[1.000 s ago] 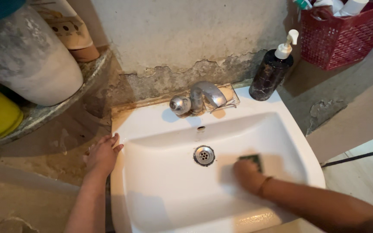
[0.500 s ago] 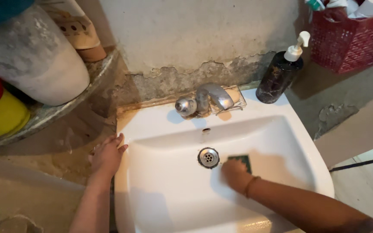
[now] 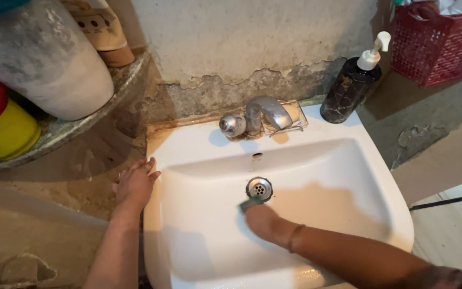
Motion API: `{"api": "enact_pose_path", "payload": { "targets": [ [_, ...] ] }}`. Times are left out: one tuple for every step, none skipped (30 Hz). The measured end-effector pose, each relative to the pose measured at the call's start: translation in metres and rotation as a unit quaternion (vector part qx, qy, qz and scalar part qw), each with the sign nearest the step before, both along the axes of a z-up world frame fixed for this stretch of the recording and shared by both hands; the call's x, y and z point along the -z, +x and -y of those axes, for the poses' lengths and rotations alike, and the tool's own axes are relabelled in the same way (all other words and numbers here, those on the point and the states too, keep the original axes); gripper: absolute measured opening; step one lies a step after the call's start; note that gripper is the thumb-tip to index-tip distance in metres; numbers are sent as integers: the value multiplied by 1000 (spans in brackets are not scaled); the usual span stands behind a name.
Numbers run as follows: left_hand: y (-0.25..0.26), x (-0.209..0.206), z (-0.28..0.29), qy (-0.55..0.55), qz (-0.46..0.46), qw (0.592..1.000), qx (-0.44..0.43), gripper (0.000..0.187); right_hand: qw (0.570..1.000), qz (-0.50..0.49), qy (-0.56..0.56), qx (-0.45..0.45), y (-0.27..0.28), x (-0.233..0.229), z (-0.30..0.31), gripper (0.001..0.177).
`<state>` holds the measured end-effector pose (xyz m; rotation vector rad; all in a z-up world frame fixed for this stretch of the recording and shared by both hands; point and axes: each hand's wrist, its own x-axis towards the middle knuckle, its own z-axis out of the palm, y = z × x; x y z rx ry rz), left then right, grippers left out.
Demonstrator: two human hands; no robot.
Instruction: The person clears toiletries from a bathroom sink, places them in a wall-mounted basket, and then scrubs the sink basin and faucet with a sponge. They rinse the sponge under running water and continue scrubbing the sink surface.
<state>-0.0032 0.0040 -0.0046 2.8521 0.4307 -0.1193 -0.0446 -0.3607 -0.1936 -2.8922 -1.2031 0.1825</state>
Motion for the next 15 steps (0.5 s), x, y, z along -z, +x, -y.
{"api": "enact_pose_path", "payload": {
  "targets": [
    [1,0,1,-2,4,1000,3,49,999,-8,32,-21,4,3,-7,31],
    [2,1,2,-5,7,1000,3,49,998,-19,25,47,13,5,-9,29],
    [2,1,2,-8,10,1000,1,50,993,-31,19,113,29,5,-10,27],
    [3,1,1,-10,13,1000,0,50,983,-42,13,178,47,5,-8,25],
    [3,1,0,-7,12,1000,2,50,975,-47,29,216,66,3,4,24],
    [2,1,-2,-3,11,1000,3,50,965,-52,44,254,75,1,20,23],
    [1,3,-1,-1,8,1000,7,50,968,-40,0,246,71,0,40,24],
    [0,5,0,-3,1,1000,6,50,981,-23,-59,185,59,0,52,26],
    [3,4,-1,-5,-1,1000,4,51,987,-22,-85,134,48,-4,59,28],
    [7,3,-1,-7,-3,1000,1,52,992,-38,-82,90,34,-8,56,30],
    [4,5,-1,-8,4,1000,3,50,995,-65,-53,45,10,-8,41,32],
    [3,6,-1,-9,10,1000,6,49,996,-91,-25,-2,-12,-10,20,35],
    [3,6,-1,-9,20,1000,8,48,994,-100,-1,-46,-27,-13,-8,38],
    [2,6,-1,-8,12,1000,10,49,993,-84,15,-84,-37,-16,-37,40],
    [3,5,-1,-6,7,1000,12,49,992,-53,22,-109,-38,-21,-66,43]
  ]
}}
